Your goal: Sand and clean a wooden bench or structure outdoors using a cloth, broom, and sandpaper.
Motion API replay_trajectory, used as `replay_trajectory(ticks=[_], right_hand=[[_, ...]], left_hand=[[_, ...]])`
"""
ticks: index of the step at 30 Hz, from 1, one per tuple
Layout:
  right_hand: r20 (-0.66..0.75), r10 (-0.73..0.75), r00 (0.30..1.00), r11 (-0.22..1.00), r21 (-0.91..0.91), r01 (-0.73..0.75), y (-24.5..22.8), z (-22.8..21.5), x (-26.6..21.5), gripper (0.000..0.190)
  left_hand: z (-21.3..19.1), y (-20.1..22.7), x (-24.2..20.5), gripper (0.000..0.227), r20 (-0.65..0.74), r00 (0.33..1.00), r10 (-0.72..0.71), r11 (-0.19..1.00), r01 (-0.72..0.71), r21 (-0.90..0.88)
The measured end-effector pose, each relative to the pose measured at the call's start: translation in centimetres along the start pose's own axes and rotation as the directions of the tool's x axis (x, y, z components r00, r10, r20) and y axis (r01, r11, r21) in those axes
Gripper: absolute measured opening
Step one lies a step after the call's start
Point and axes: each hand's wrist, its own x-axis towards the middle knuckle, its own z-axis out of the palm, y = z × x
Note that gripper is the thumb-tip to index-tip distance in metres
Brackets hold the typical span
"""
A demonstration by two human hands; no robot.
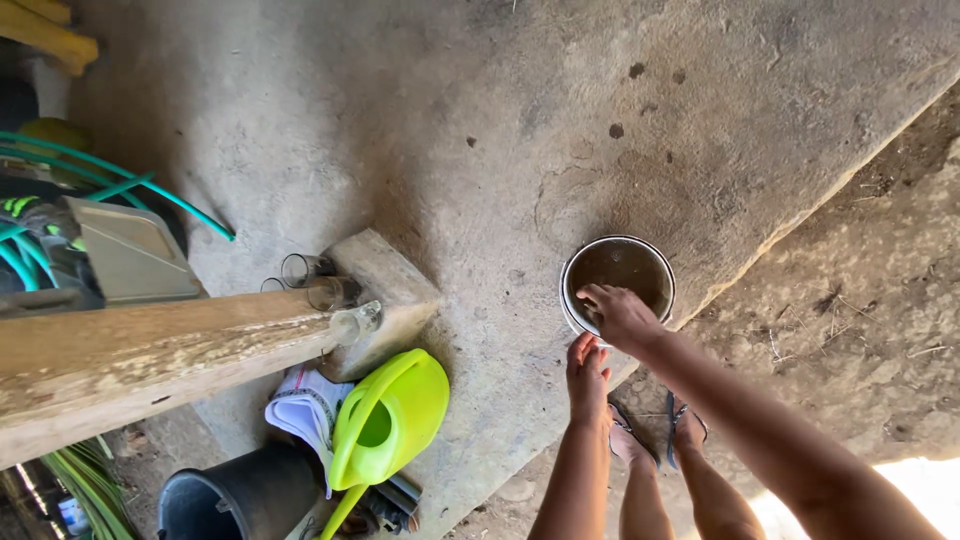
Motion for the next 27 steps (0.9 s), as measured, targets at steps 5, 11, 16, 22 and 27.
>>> replay_trajectory(ticks=[5,11,16,22,27], right_hand=[[0.075,0.185,0.980,0.661,0.728,-0.181,-4.2,-2.2,-3.5,0.045],[0.042,0.111,0.993,0.343,0.936,-0.077,-7.2,-5.7,-9.2,0.041],[-0.042,0.057,0.997,0.280,0.960,0.025,-7.6,-9.0,-12.9,0.041],[-0.248,0.082,0.965,0.191,0.955,0.229,-6.9,-9.2,-15.3,0.057],[-0.102,0.126,0.987,0.030,0.995,0.099,-8.2,-12.3,-19.5,0.054]], left_hand=[[-0.4,2.1,-1.9,0.046,0.054,0.998,-0.017,0.989,0.024,-0.144],[-3.1,2.5,-5.0,0.035,0.305,0.943,0.129,0.883,0.031,-0.469],[-4.1,5.1,-8.5,0.011,0.351,0.908,0.230,0.882,-0.043,-0.469],[-2.7,12.5,-14.8,0.012,0.237,0.900,0.365,0.868,-0.237,-0.437],[-1.3,16.9,-19.8,0.012,0.170,0.840,0.515,0.808,-0.410,-0.422]])
